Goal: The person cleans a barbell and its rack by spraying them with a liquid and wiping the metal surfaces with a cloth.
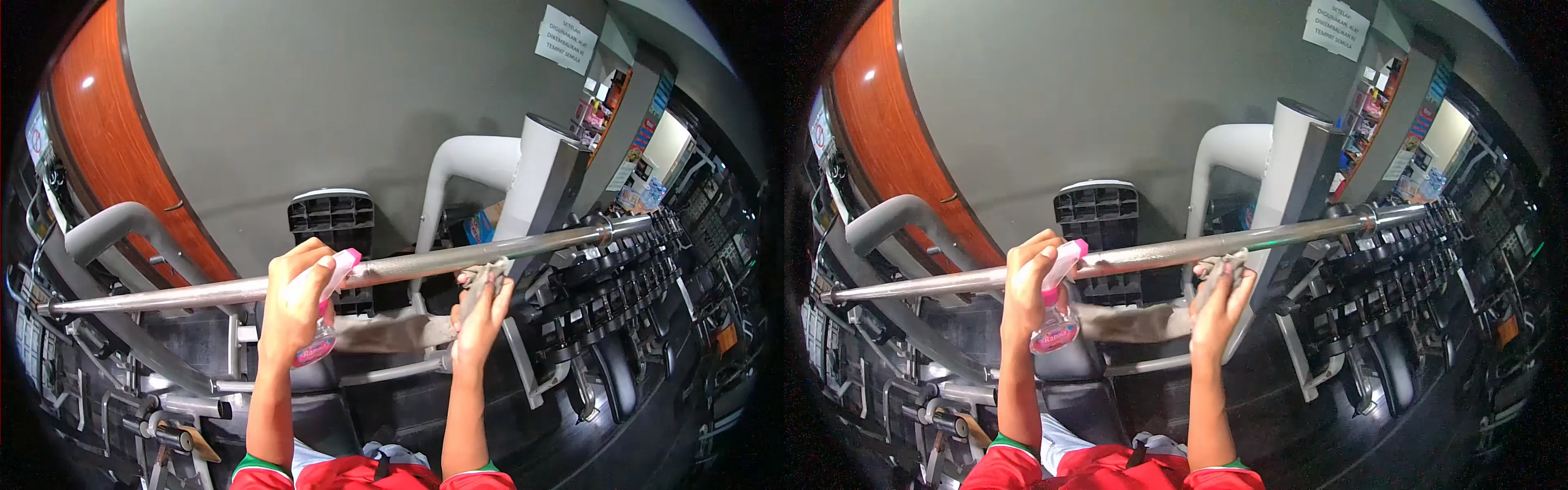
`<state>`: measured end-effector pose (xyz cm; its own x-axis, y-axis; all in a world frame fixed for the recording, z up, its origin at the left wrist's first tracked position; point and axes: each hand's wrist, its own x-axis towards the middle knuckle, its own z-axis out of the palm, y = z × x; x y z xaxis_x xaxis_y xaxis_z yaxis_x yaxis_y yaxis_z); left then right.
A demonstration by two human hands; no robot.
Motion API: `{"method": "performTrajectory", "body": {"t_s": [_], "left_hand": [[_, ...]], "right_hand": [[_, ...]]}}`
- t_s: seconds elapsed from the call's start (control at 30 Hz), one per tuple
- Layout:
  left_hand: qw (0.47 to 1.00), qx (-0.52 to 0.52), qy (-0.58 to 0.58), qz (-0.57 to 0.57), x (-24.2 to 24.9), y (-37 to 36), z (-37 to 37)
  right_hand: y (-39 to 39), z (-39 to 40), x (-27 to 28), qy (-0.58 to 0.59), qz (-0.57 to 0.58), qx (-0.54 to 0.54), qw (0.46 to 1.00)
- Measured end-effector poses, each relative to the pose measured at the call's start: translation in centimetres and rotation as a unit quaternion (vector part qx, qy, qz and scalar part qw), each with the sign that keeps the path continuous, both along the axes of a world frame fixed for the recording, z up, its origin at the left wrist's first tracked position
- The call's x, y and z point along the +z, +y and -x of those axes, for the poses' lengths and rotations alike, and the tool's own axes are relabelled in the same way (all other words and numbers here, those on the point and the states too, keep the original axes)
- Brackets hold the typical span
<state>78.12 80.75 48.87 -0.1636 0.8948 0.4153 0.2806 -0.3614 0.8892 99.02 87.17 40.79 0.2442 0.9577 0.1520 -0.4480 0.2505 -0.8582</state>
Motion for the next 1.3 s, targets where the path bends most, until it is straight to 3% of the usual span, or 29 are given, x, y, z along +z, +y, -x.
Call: {"method": "performTrajectory", "body": {"t_s": [0.03,0.17,0.23,0.3,0.4,0.6,0.73,0.87,0.93,0.97,1.03,1.07,1.1,1.17,1.2,1.23,1.3], "left_hand": [[1.0,-0.004,0.001,0.0,0.0,0.0,-0.1],[0.999,0.004,-0.033,0.01,-0.5,0.2,-0.3],[0.999,0.031,-0.024,0.0,-0.4,0.3,-0.6],[0.999,0.04,-0.031,0.005,-0.5,0.4,-0.7],[0.998,0.047,-0.051,-0.001,-0.7,0.4,-0.6],[0.993,-0.023,-0.04,0.112,1.1,1.2,-4.5],[0.991,-0.068,0.041,0.106,1.8,3.3,-7.8],[0.987,-0.038,0.067,0.143,2.1,4.5,-10.0],[0.984,-0.005,0.177,0.015,0.0,5.3,-10.1],[0.984,-0.006,0.177,0.015,-0.3,5.2,-10.0],[0.933,-0.003,0.347,-0.092,-0.4,4.7,-9.5],[0.972,-0.024,0.231,0.021,0.5,4.5,-9.7],[0.972,-0.024,0.231,0.023,0.6,4.6,-9.7],[0.982,-0.021,0.117,0.148,1.0,4.6,-9.5],[0.973,-0.057,0.107,0.196,3.7,3.8,-9.7],[0.973,-0.055,0.106,0.196,3.3,4.2,-9.2],[0.972,-0.118,-0.019,0.201,2.3,5.1,-7.9]], "right_hand": [[1.1,0.2,-2.1,-0.017,-0.024,-0.03,0.999],[-0.5,4.0,-2.8,0.033,-0.008,0.075,0.997],[-1.3,6.0,-3.4,-0.231,-0.182,-0.029,0.955],[-2.6,5.6,-3.4,-0.186,-0.079,0.116,0.973],[-2.2,2.9,-2.4,-0.071,-0.083,0.191,0.975],[-0.5,-3.9,-0.7,-0.129,-0.131,0.072,0.98],[0.4,-7.3,1.1,-0.232,-0.096,-0.044,0.967],[1.2,-10.4,2.6,-0.386,-0.129,-0.168,0.898],[1.7,-11.4,3.0,-0.399,-0.119,-0.165,0.894],[1.8,-11.8,3.4,-0.403,-0.115,-0.163,0.893],[2.1,-12.1,4.0,-0.426,-0.137,-0.181,0.876],[2.0,-12.0,5.0,-0.464,-0.139,-0.166,0.859],[2.1,-11.9,5.5,-0.501,-0.141,-0.151,0.841],[3.0,-11.4,5.7,-0.509,-0.165,-0.132,0.834],[3.2,-10.8,6.1,-0.534,-0.173,-0.127,0.818],[3.5,-10.1,6.5,-0.558,-0.18,-0.122,0.801],[3.8,-8.4,6.8,-0.6,-0.178,-0.108,0.773]]}}
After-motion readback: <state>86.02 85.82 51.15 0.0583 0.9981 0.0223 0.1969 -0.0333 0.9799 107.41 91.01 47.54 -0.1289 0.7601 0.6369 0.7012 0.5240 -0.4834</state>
